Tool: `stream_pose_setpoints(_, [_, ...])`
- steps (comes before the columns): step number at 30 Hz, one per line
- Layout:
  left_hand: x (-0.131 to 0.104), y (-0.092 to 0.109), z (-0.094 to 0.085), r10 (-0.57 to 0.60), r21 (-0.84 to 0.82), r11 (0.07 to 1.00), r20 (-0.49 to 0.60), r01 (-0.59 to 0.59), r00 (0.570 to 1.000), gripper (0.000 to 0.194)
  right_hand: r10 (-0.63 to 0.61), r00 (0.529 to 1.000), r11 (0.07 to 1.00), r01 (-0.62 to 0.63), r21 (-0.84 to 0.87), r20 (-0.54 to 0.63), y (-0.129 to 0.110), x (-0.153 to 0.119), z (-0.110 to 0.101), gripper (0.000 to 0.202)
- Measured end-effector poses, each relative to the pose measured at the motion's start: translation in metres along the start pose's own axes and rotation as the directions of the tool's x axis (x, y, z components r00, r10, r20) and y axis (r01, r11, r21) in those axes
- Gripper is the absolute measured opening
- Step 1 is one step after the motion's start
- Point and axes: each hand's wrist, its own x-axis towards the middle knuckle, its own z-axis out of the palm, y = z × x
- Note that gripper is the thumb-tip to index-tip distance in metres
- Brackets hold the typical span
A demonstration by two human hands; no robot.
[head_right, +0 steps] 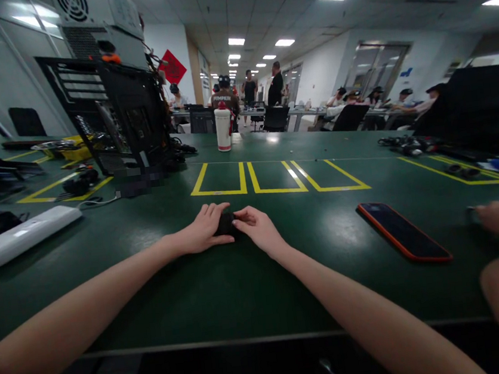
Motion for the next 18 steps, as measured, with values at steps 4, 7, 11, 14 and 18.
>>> stream_pose_setpoints(4, [-0.0001, 0.0016, -0.0024, -0.028, -0.072, 0.997, 0.065, 0.032, 0.998, 0.074, 0.011, 1.000, 1.000, -0.012, 0.005, 0.018, -0.0003, 0.0001, -0.0007, 0.021])
stream_pose_setpoints(7, [0.0004, 0.0013, -0.0017, -0.043, -0.135, 0.990, 0.039, 0.048, 0.998, 0.073, 0.016, 0.999, 1.000, -0.017, 0.019, 0.028, -0.0002, -0.0004, -0.0013, 0.020])
stream_pose_setpoints(11, [-0.0007, 0.0011, -0.0020, -0.045, -0.251, 0.967, -0.024, 0.037, 0.999, 0.073, 0.019, 0.998, 0.996, -0.024, 0.081, 0.054, 0.0007, -0.0014, -0.0024, 0.022])
stream_pose_setpoints(14, [-0.0013, 0.0016, -0.0007, -0.046, -0.305, 0.952, -0.060, 0.026, 0.997, 0.072, 0.021, 0.998, 0.995, -0.027, 0.100, 0.063, 0.0015, -0.0019, -0.0031, 0.025])
stream_pose_setpoints(18, [-0.0008, 0.0028, 0.0037, -0.056, -0.339, 0.941, -0.129, 0.009, 0.990, 0.065, 0.028, 0.998, 0.994, -0.033, 0.101, 0.053, 0.0009, -0.0026, -0.0040, 0.037])
